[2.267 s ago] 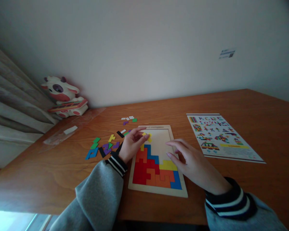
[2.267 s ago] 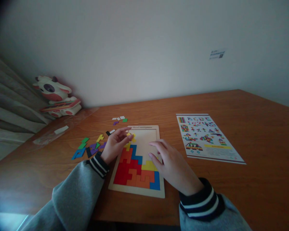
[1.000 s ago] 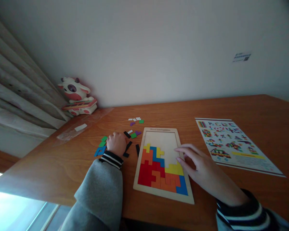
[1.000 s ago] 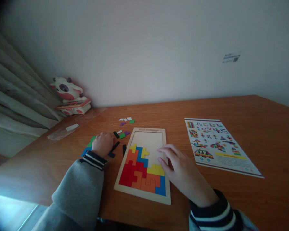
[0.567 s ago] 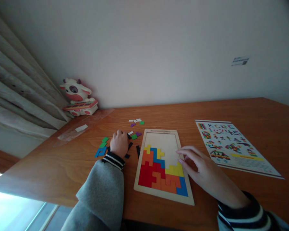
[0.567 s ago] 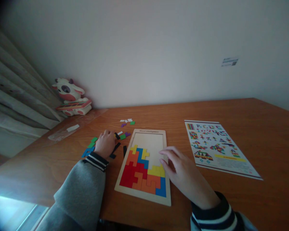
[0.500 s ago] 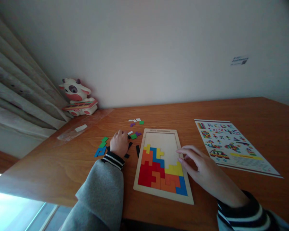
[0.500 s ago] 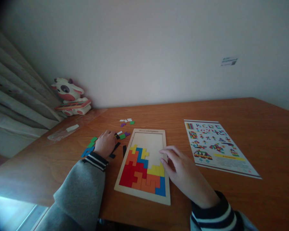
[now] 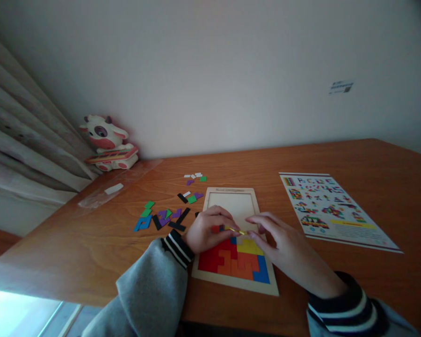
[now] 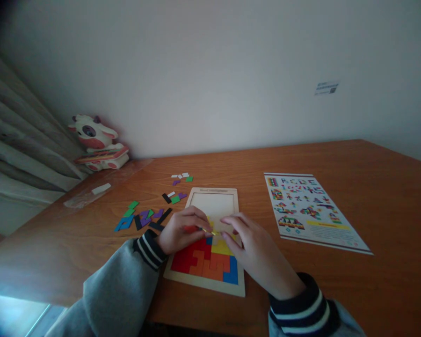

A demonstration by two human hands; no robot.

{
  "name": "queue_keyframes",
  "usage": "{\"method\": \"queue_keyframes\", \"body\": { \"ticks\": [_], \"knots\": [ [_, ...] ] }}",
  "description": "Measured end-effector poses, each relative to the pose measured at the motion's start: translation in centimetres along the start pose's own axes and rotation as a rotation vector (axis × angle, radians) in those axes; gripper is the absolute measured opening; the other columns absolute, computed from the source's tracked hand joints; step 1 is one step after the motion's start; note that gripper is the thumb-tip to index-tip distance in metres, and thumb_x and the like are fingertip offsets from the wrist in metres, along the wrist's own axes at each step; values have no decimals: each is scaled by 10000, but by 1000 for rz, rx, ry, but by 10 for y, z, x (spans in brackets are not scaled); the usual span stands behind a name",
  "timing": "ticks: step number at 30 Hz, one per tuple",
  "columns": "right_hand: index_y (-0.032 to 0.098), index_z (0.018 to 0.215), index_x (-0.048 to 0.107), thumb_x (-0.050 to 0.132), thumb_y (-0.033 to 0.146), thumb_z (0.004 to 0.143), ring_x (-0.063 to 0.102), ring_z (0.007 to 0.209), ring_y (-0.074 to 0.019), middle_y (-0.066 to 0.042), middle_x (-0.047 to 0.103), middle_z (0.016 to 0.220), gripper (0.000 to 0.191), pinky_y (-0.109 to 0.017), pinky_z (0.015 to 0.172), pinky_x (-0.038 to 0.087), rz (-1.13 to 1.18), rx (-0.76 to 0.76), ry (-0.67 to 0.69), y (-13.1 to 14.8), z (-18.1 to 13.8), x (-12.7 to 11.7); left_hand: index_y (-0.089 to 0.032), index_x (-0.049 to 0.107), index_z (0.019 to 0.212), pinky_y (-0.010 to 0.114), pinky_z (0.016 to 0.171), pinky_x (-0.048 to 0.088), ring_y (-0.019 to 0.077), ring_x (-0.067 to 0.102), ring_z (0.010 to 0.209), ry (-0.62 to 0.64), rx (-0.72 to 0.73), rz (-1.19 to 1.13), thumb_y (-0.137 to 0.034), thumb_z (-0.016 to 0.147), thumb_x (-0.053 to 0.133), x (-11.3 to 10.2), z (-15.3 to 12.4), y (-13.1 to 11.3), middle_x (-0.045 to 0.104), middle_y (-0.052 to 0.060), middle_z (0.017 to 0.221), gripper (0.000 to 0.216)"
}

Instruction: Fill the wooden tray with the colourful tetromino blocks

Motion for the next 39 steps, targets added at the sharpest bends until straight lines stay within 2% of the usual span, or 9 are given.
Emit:
{"method": "queue_keyframes", "body": {
  "ticks": [4,10,14,22,31,35,39],
  "knots": [
    [229,1076,625,582,251,930,672,842,-182,-44,692,965,154,-314,778,544,53,-8,9,8,1,3,-147,739,925,246,720,526,137,646,765,-35,-93,-62,-270,877,704,2,-1,2,700,72,830,136],
    [223,1047,643,549,298,959,671,836,-180,-47,699,950,149,-306,757,533,63,12,-2,7,2,3,-142,731,980,246,738,520,141,663,789,-42,-201,-71,-286,911,657,0,-1,5,727,79,890,176],
    [224,979,653,525,323,971,670,806,-175,-40,701,917,162,-308,750,530,51,16,-21,5,2,0,-149,731,998,246,752,524,139,662,793,3,-190,-65,-293,923,638,2,0,2,727,75,894,187],
    [236,987,646,517,320,969,678,760,-177,-35,719,885,155,-299,704,537,44,32,-44,11,1,-6,-136,714,931,274,750,531,153,652,784,24,-128,-9,-328,939,604,7,1,0,713,88,840,221],
    [241,1017,643,513,360,970,692,776,-180,-33,730,909,182,-297,710,550,51,31,-81,7,0,-5,-139,704,952,266,766,532,150,659,795,33,-73,37,-306,946,588,9,0,0,722,79,852,203],
    [244,1026,642,503,362,972,692,772,-183,-38,733,926,190,-302,693,551,37,32,-92,4,0,-6,-150,690,1031,288,820,531,168,664,872,61,-8,185,-290,970,542,7,-1,-3,730,80,919,213],
    [253,1031,643,504,376,969,696,810,-198,-43,737,951,195,-318,723,557,17,41,-106,0,0,-11,-173,687,1063,333,842,530,197,657,883,69,27,553,-303,973,525,-9,-2,-5,725,81,960,226]
  ]
}}
Point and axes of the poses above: each hand's wrist, its own z-axis towards the middle knuckle, its own x-axis out of the palm, y = z × x, the point moved 6 cm from there along z, towards the middle knuckle
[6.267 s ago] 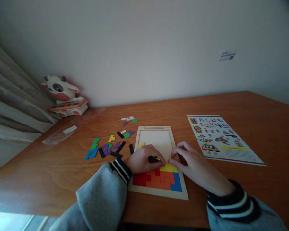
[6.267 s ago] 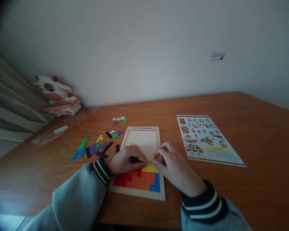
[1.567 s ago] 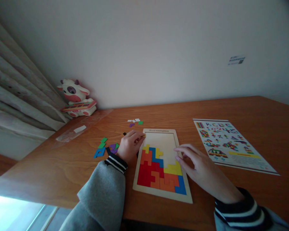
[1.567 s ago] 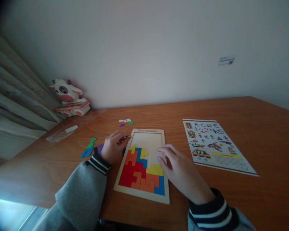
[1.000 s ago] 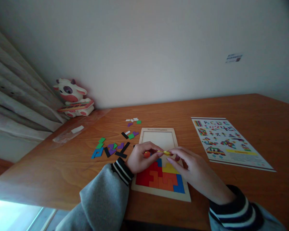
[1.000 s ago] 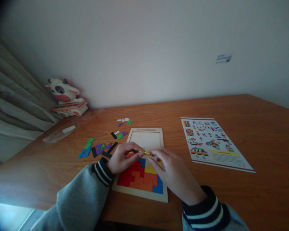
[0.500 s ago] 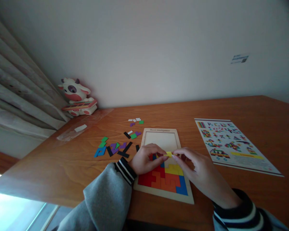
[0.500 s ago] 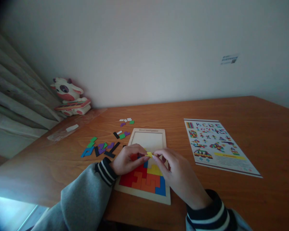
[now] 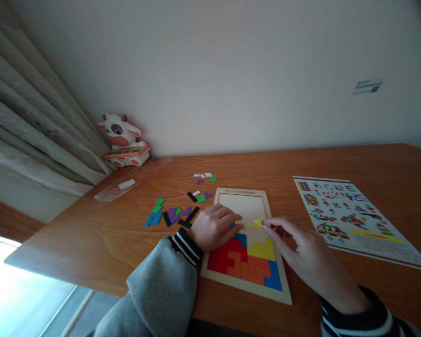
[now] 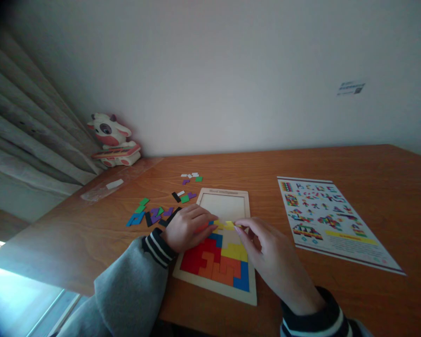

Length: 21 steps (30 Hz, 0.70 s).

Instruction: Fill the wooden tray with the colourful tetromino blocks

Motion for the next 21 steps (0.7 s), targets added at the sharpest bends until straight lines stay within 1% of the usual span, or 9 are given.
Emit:
{"method": "queue_keyframes", "body": {
  "ticks": [2,4,7,9,11,14,17,19,21],
  "knots": [
    [257,1027,639,499,384,970,697,813,-202,-44,736,949,197,-322,721,558,-6,13,-2,-2,1,-2,-185,685,1061,350,865,528,207,652,906,-36,-93,176,-279,972,511,-14,-5,14,715,80,984,218],
    [258,1015,637,496,383,970,696,798,-202,-41,735,932,194,-323,713,559,-13,21,3,-4,1,-3,-188,674,1078,370,916,515,224,640,968,-109,-296,333,-251,967,494,-35,-16,35,693,89,1048,220],
    [255,999,640,501,378,964,697,771,-202,-40,735,898,189,-323,706,562,-34,23,2,-6,1,-4,-170,640,1148,381,970,494,256,618,1051,-168,-616,510,-276,959,487,-68,-48,64,654,111,1136,265],
    [254,1000,645,503,379,961,700,764,-200,-41,737,891,193,-319,698,565,-47,28,2,-8,1,-3,-160,634,1156,401,974,493,284,616,1069,-115,-785,601,-299,953,482,-84,-73,78,631,132,1188,289],
    [255,1005,650,507,387,957,702,764,-199,-38,739,893,200,-313,691,569,-58,35,5,-11,1,-3,-145,623,1176,438,950,501,317,622,1065,27,-906,661,-324,942,493,-91,-98,89,609,161,1228,322],
    [258,1023,652,511,402,949,708,777,-203,-39,743,909,215,-310,679,573,-87,56,7,-16,1,-4,-137,615,1173,451,900,519,326,649,1035,219,-1001,669,-332,957,459,-91,-128,99,619,174,1206,331],
    [254,1036,654,512,426,944,714,776,-208,-44,746,915,242,-310,660,575,-105,67,4,-20,1,-5,-141,650,1072,429,822,541,312,688,955,364,-1057,596,-293,984,389,-83,-145,106,672,158,1104,315],
    [251,1020,659,506,450,942,717,757,-208,-44,747,895,263,-310,650,577,-105,66,-8,-21,2,-5,-156,669,1017,404,789,543,300,700,929,411,-1052,567,-248,984,377,-78,-147,106,698,139,1047,308],
    [251,1003,664,500,461,941,717,742,-207,-42,747,879,273,-312,647,579,-109,61,-13,-22,2,-5,-173,678,999,382,769,542,292,704,927,413,-1028,562,-225,978,386,-76,-144,103,710,122,1035,297]
  ]
}}
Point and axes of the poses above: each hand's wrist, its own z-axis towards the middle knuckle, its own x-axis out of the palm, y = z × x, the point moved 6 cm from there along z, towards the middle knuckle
